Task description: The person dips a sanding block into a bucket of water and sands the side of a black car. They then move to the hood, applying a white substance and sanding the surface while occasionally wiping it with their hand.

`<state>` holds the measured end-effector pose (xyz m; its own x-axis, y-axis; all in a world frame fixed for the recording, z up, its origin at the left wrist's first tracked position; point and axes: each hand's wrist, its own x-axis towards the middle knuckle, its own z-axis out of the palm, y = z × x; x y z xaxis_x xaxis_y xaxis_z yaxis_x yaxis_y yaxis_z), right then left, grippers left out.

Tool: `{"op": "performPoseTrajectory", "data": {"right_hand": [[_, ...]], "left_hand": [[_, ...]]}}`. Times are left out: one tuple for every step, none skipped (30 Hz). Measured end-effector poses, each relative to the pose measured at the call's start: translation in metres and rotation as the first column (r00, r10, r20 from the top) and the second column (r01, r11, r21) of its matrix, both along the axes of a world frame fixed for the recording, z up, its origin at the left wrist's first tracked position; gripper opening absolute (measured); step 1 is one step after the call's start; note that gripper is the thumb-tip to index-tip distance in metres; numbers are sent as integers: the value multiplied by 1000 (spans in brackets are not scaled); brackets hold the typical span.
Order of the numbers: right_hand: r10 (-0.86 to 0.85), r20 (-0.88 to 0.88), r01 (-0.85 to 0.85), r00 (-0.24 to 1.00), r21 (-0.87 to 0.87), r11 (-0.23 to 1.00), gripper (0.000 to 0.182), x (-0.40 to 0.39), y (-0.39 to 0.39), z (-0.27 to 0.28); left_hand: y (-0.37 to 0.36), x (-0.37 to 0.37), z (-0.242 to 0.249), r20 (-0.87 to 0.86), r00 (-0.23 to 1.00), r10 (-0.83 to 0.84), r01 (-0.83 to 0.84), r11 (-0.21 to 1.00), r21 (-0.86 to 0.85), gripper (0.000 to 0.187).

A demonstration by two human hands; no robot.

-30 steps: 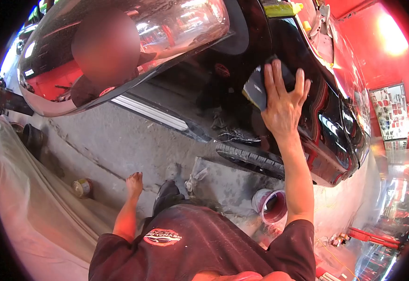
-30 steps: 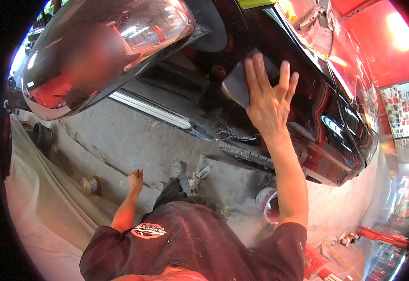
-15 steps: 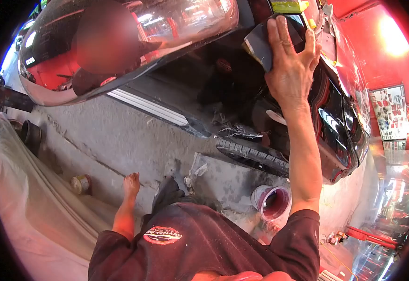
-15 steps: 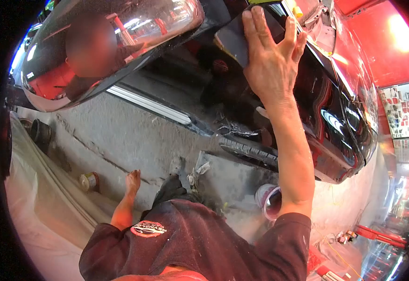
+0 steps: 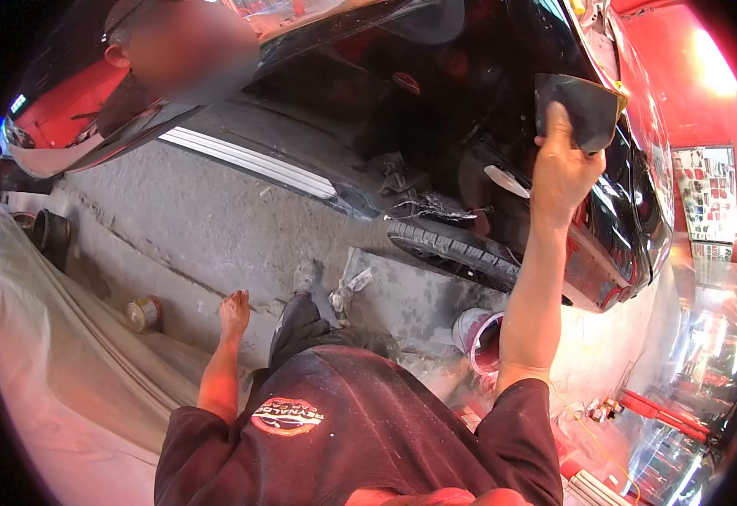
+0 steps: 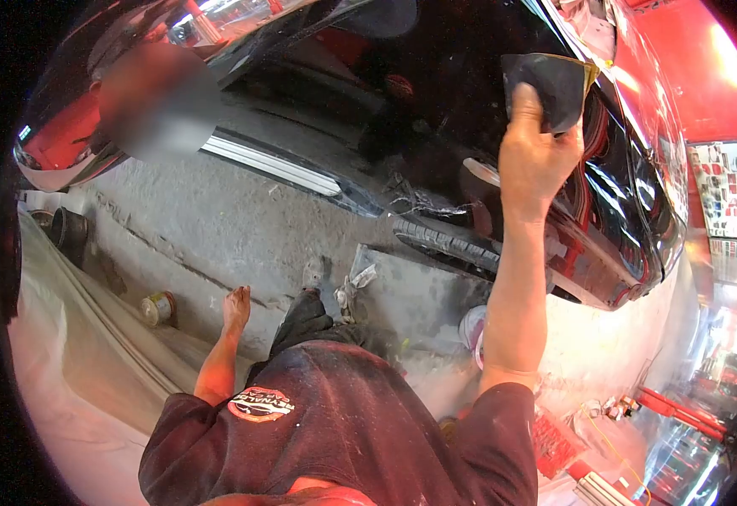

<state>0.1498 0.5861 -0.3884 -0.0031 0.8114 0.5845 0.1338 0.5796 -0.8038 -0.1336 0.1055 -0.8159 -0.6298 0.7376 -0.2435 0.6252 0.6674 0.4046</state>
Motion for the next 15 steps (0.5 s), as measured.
{"op": "performPoseTrajectory", "data": {"right_hand": [[34, -7, -34, 999, -6, 999, 21, -1, -2, -3], [29, 4, -29, 1000, -26, 999, 22, -1, -6, -4], [25, 15, -25, 1000, -44, 999, 24, -1, -11, -6], [24, 28, -22, 999, -62, 998, 26, -1, -16, -7], [6, 23, -5, 1000, -60, 998, 28, -3, -20, -10], [-83, 141, 86, 986, -20, 996, 29, -4, -21, -12], [-174, 253, 172, 952, 31, 985, 32, -5, -21, -14], [-266, 356, 250, 896, 91, 964, 34, -5, -21, -17], [-324, 384, 273, 865, 183, 944, 40, -6, -15, -21], [-366, 405, 281, 838, 255, 925, 39, -9, -9, -18], [-406, 423, 283, 810, 326, 902, 39, -14, -2, -10], [-448, 439, 284, 779, 391, 876, 38, -19, 3, -3], [-444, 441, 305, 780, 353, 885, 37, -26, 6, 5], [-449, 463, 317, 764, 336, 887, 35, -28, 4, 3], [-451, 486, 328, 749, 319, 889, 35, -29, 0, 2]], "left_hand": [[0, 0, 0, 10, 1000, 12, -11, 1000, -14, 37], [-1, -1, -1, 21, 999, 25, -24, 999, -28, 37], [-1, -2, -2, 32, 999, 40, -38, 999, -39, 37], [0, -3, -3, 25, 999, 43, -42, 998, -40, 37], [-1, -4, -4, 20, 999, 47, -46, 998, -42, 37], [-1, -4, -5, 14, 999, 50, -49, 998, -46, 37], [-1, -5, -7, 18, 999, 50, -49, 997, -53, 38], [-1, -5, -6, 21, 999, 50, -49, 997, -61, 38], [0, -6, -6, 24, 998, 50, -48, 996, -70, 38], [1, -6, -6, 30, 998, 55, -54, 997, -52, 39], [3, -5, -6, 37, 997, 61, -60, 998, -34, 39], [3, -3, -4, 43, 997, 64, -63, 998, -21, 40], [4, -4, -2, 49, 997, 53, -51, 998, -48, 40], [9, -5, 0, 56, 997, 43, -39, 997, -72, 41], [9, -4, 3, 65, 997, 35, -29, 995, -96, 41]]}}
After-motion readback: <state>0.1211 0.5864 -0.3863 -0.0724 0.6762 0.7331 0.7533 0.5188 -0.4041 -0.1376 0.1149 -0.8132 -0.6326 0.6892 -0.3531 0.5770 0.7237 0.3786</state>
